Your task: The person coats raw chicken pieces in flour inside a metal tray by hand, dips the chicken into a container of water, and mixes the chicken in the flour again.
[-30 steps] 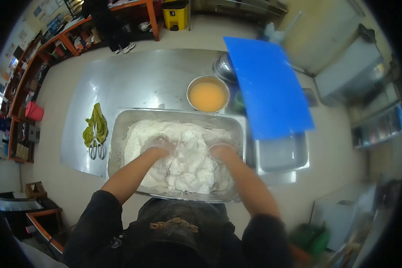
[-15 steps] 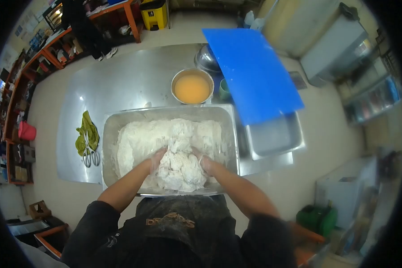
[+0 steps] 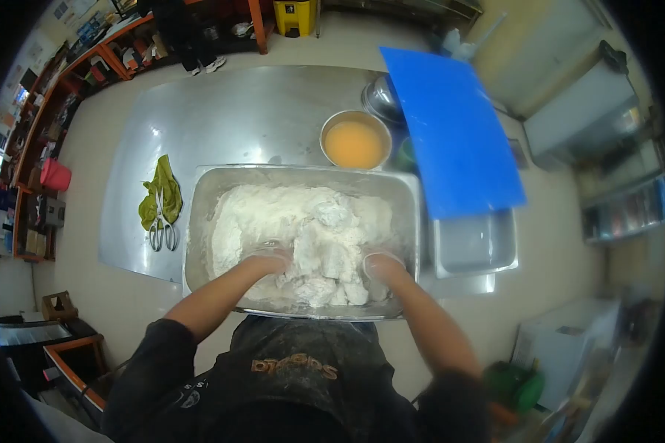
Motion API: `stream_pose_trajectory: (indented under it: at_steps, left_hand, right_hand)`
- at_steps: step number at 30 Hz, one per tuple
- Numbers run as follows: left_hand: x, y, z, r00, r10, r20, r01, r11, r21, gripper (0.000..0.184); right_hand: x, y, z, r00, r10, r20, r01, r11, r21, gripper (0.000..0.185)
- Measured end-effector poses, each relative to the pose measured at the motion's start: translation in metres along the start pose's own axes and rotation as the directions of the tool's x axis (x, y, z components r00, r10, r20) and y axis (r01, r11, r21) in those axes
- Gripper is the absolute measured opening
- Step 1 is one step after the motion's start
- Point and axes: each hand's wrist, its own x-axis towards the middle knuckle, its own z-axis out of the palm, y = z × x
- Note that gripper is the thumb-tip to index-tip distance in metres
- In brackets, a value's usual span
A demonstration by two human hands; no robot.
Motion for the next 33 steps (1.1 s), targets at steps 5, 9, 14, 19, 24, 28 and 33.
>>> stream_pose_trajectory:
  at_steps: [5,9,14,19,24,28,33]
  left_hand:
    - [0.050,-0.021,0.061,0.922,-0.157,0.354,0.346,0.743,-0.573,0.039]
    - [-0.014,0.051,0.001,0.998,0.030,0.064,0.062,0.066,-0.996,0.037]
    - [0.021,0.022,0.040,0.868,0.280,-0.411,-0.495,0.559,-0.664,0.047]
    - [-0.041,0.037,-0.040,0.912,-0.147,-0.382,-0.167,0.718,-0.676,0.049]
    - [0.011,0.019,-0.064,0.928,-0.368,-0.052,0.327,0.875,-0.357,0.053]
    - [0.062,0.035,-0.064,0.828,-0.561,0.008,0.317,0.456,-0.832,0.049]
    - [0.049,0.002,-0.037,0.929,-0.051,-0.366,-0.201,0.760,-0.617,0.051]
  right_hand:
    - [0.011,-0.017,0.030,0.996,0.023,-0.081,0.021,0.868,0.497,0.046]
    - [0.036,-0.021,0.053,0.999,0.040,0.030,-0.038,0.195,0.980,0.047]
    - [0.014,0.011,0.032,0.986,-0.144,-0.081,0.084,0.019,0.996,0.042]
    - [0.030,0.060,0.033,0.883,-0.185,-0.431,0.318,-0.441,0.839,0.048]
    - [0.068,-0.005,-0.036,0.963,0.247,-0.104,-0.092,0.670,0.737,0.049]
    - [0.119,-0.015,-0.025,0.986,0.016,-0.164,0.106,0.702,0.705,0.050]
    - [0.043,-0.040,-0.069,0.999,-0.034,0.013,0.003,0.428,0.904,0.052]
